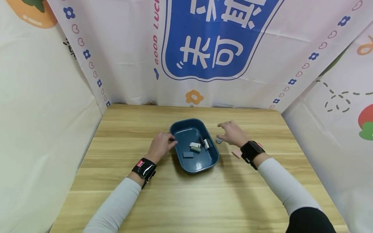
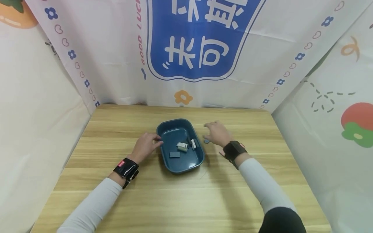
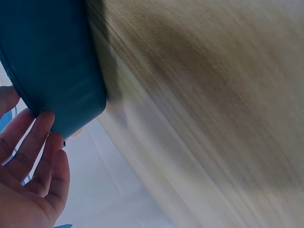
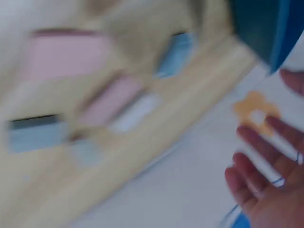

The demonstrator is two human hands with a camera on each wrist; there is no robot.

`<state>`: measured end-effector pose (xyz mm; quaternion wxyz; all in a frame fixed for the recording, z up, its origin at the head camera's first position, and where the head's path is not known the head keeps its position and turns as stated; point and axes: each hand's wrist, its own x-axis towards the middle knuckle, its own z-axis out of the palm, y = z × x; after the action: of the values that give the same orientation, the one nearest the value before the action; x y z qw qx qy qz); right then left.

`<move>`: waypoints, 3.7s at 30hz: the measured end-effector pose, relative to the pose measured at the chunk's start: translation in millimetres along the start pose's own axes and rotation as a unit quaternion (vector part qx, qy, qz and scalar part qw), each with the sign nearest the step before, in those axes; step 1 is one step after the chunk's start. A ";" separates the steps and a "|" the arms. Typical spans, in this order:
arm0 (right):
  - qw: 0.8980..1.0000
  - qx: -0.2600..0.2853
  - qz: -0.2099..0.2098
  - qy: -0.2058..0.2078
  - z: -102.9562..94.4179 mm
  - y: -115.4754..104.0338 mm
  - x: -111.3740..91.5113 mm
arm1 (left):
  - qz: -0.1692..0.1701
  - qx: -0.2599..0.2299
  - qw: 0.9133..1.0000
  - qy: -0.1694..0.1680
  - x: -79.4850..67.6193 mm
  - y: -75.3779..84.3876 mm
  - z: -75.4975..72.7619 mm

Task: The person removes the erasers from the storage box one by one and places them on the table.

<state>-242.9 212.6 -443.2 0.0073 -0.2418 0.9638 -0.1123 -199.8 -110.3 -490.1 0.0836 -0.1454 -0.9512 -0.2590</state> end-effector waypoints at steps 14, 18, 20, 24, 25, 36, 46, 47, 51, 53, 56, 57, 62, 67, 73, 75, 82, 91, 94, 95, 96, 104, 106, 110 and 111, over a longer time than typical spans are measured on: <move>0.952 -0.101 -0.250 -0.144 63.1 -107.9 54.7 | 0.027 0.014 0.999 0.021 -2.5 1.6 0.1; 0.947 -0.110 -0.259 -0.152 69.8 -113.0 56.7 | 0.017 0.003 1.000 0.026 -4.6 -0.1 -0.7; 0.945 -0.114 -0.267 -0.150 71.4 -112.1 53.6 | 0.012 -0.005 1.000 0.024 -4.3 0.2 2.6; 0.944 -0.121 -0.265 -0.155 72.9 -111.8 51.8 | 0.005 -0.010 1.000 0.025 -2.1 -0.3 6.4; 0.945 -0.118 -0.262 -0.158 71.7 -112.3 52.5 | 0.003 -0.011 1.000 0.025 -2.2 -0.4 6.4; 0.992 0.032 -0.102 -0.072 -2.1 -47.0 43.8 | 0.004 -0.018 1.000 0.022 5.6 -0.6 5.5; 0.993 0.068 0.027 -0.092 25.4 42.9 -11.2 | -0.022 -0.015 1.000 0.004 4.9 -0.5 8.8; 0.993 0.073 0.032 -0.089 30.2 45.4 -16.1 | -0.021 -0.016 1.000 0.003 5.0 -0.2 9.6; 0.992 0.094 0.034 -0.073 44.6 45.9 -23.0 | -0.020 -0.017 1.000 0.005 4.7 -0.9 10.1; 0.993 0.093 0.032 -0.070 49.8 44.8 -23.2 | -0.019 -0.021 1.000 0.003 4.5 -0.6 9.3; 0.994 0.077 0.032 -0.069 56.7 45.2 -22.3 | -0.019 -0.026 0.999 -0.002 4.2 -0.5 8.5; 0.994 0.075 0.032 -0.068 58.0 45.0 -22.0 | -0.019 -0.027 0.999 -0.002 4.2 -0.4 8.4; 0.994 0.074 0.034 -0.071 58.9 45.5 -20.3 | -0.018 -0.027 0.999 -0.001 4.2 -0.4 8.6; 0.995 0.074 0.034 -0.065 39.2 40.5 -14.2 | -0.019 -0.026 0.999 -0.003 4.7 -0.7 9.0; 0.999 0.013 -0.008 -0.043 8.0 12.5 21.6 | -0.026 -0.024 0.999 -0.003 6.1 -2.4 7.8; 0.998 -0.012 -0.040 -0.048 3.2 -6.4 38.5 | -0.023 -0.023 0.999 0.002 5.6 -4.6 4.5; 0.973 -0.075 -0.142 -0.164 16.1 -70.7 75.3 | -0.009 -0.014 1.000 0.010 3.5 -6.6 -0.1; 0.936 -0.121 -0.216 -0.250 52.9 -68.0 72.7 | -0.011 -0.031 0.999 -0.001 2.1 5.6 9.5; 0.934 -0.134 -0.220 -0.249 53.6 -69.2 73.0 | -0.017 -0.037 0.999 -0.002 1.3 4.3 9.2; 0.934 -0.137 -0.220 -0.247 52.6 -70.4 73.5 | -0.019 -0.036 0.999 -0.001 1.3 3.5 8.8; 0.934 -0.139 -0.221 -0.245 51.3 -71.8 74.0 | -0.021 -0.036 0.999 0.001 1.5 2.6 8.4; 0.930 -0.143 -0.231 -0.249 48.4 -78.1 77.0 | -0.012 -0.031 0.999 0.016 1.8 -1.2 4.7; 0.929 -0.138 -0.233 -0.251 48.8 -78.0 76.8 | -0.012 -0.026 0.999 0.017 1.6 -1.1 4.6; 0.931 -0.119 -0.230 -0.257 48.1 -77.7 76.0 | -0.013 -0.026 0.999 0.017 1.4 -1.0 5.1; 0.932 -0.114 -0.227 -0.258 47.3 -77.8 75.7 | -0.015 -0.027 0.999 0.017 1.3 -1.2 5.2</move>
<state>-270.4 100.4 -469.1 0.2025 -0.4738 0.8545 0.0662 -201.9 -108.2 -494.8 0.0918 -0.1293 -0.9445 -0.2877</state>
